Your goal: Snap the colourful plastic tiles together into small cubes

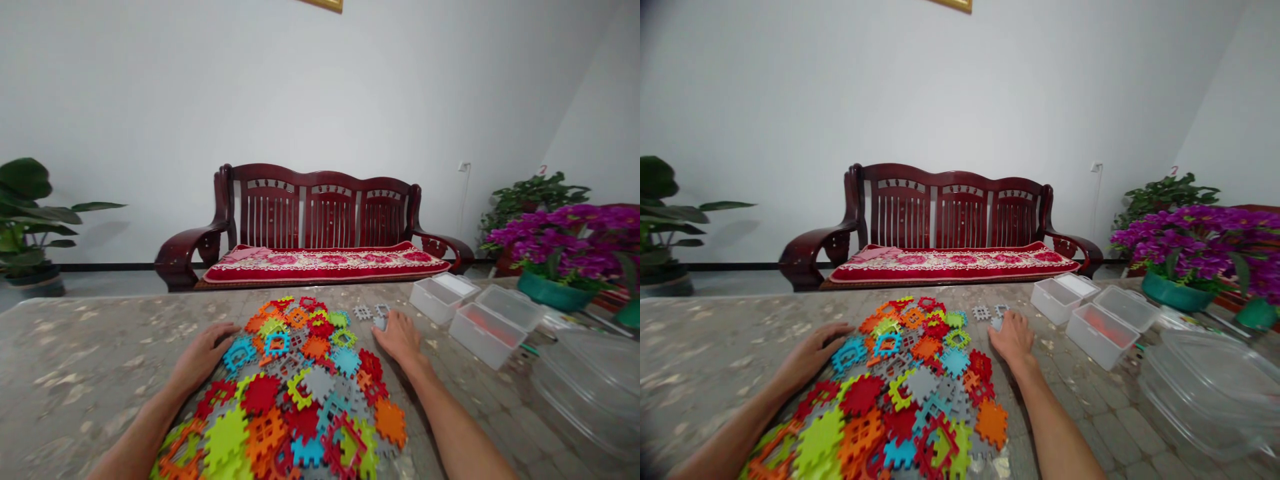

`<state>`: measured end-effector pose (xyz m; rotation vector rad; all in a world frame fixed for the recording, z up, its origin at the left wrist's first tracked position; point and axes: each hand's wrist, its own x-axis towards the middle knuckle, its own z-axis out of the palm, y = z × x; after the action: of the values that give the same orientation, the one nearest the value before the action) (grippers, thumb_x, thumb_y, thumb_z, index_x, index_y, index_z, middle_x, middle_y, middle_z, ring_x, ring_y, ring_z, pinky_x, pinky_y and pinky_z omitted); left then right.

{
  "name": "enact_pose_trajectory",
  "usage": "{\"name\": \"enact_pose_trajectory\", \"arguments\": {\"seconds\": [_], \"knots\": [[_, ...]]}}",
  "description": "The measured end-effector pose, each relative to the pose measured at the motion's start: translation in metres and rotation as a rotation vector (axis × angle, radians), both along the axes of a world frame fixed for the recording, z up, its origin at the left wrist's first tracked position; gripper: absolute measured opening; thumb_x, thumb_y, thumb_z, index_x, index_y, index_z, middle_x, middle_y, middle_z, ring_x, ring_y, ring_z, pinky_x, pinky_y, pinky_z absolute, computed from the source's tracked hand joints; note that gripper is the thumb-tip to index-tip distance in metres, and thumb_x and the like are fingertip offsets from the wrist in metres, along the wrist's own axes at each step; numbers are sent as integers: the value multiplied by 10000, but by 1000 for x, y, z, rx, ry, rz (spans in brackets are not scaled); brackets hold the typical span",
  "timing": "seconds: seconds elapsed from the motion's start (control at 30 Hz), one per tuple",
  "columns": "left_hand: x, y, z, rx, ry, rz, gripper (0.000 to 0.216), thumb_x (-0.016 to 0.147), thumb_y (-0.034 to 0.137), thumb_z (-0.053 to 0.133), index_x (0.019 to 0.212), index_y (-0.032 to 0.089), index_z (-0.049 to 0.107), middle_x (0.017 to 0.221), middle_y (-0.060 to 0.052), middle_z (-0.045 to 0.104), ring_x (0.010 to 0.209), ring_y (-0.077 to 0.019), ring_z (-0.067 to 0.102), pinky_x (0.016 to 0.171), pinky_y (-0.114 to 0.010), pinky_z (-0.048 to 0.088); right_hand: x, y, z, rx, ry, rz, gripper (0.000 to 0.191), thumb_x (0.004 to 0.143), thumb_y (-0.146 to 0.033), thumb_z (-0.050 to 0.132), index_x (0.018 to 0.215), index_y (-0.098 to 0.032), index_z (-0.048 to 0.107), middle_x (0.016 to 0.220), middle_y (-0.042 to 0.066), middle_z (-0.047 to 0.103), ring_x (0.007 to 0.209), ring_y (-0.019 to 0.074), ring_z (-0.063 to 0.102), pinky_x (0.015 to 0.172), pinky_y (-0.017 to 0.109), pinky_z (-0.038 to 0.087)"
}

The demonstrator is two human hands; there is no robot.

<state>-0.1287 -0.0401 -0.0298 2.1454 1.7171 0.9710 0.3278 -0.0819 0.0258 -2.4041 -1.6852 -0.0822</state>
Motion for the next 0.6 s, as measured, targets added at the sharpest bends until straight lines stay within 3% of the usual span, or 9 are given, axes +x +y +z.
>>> {"name": "enact_pose_trajectory", "arguments": {"seconds": [0.17,0.3,0.43,0.6], "knots": [[0,0,0,-17,5,3,465,817,488,497,1074,211,768,1234,-106,730,1188,-296,644,1107,-459,444,8,-4,-2,9,27,-1,446,840,-326,573,1248,-147,598,1204,195,669,1149,333,620,911,401,478],[0,-1,1,-12,7,-5,457,818,475,495,1071,209,768,1228,-105,733,1186,-292,645,1107,-453,444,25,-2,-7,137,112,3,465,835,-335,589,1268,-167,576,1211,154,686,1120,306,651,899,372,487],[0,-1,0,-8,8,-5,446,827,471,492,1067,219,770,1225,-97,735,1184,-289,647,1103,-445,448,40,15,-11,326,208,19,497,841,-335,614,1304,-168,539,1253,134,681,1164,268,640,960,340,473],[1,-2,2,13,3,-1,422,824,472,503,1045,234,772,1193,-76,748,1152,-279,663,1082,-422,472,46,41,-19,306,220,10,531,841,-329,636,1332,-159,523,1249,131,683,1167,269,637,980,340,461]]}}
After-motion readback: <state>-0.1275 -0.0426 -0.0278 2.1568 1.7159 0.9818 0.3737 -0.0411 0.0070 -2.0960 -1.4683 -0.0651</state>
